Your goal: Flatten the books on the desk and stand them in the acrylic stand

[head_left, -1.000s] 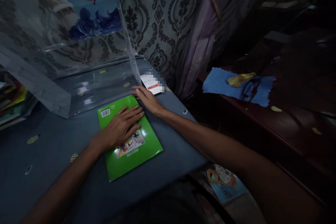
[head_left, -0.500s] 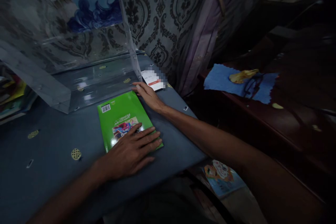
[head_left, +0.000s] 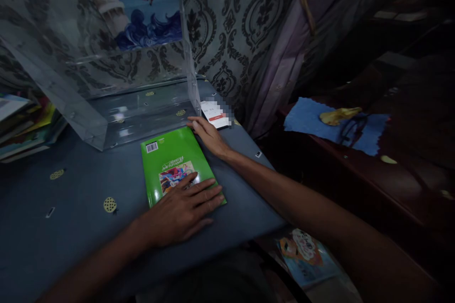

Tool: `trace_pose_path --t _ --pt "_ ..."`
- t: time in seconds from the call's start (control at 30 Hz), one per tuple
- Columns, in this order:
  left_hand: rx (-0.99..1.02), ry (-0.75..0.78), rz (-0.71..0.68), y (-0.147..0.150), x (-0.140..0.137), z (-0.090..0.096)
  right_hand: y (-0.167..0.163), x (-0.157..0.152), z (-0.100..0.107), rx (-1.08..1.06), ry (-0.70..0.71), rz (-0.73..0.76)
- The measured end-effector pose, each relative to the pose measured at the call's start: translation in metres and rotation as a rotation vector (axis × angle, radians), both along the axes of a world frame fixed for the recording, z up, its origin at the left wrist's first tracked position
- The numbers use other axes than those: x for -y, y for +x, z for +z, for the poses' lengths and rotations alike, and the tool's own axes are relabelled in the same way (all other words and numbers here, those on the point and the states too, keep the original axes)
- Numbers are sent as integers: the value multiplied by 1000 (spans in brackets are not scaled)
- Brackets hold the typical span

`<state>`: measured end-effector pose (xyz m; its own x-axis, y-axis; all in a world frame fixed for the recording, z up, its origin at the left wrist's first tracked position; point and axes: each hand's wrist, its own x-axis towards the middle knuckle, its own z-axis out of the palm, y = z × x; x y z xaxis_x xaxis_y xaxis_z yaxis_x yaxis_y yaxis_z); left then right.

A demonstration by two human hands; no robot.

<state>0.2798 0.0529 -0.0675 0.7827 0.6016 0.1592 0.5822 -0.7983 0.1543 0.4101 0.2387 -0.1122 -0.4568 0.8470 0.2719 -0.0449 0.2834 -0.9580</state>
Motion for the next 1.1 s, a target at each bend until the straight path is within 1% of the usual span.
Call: trace_pose_path --t 0.13,0.3,0.47,0.63,0.8,0.9,1.0,1.1 --pt "-25 37 10 -7 13 3 0 0 0 17 28 11" --pt "-84 69 28 -26 37 4 2 1 1 50 71 -3" --pt "-120 131 78 -46 59 0 4 0 2 152 194 -6" --pt "-128 155 127 -53 68 -8 0 -7 -2 269 279 22" --pt "-127 147 138 -57 72 -11 -3 -10 -3 297 315 17" --pt "-133 187 130 -73 79 -11 0 -6 0 314 313 5" --pt "-114 216 179 -96 90 -10 8 6 4 329 302 4" --pt "-84 181 246 -116 102 -3 21 23 7 336 280 -24"
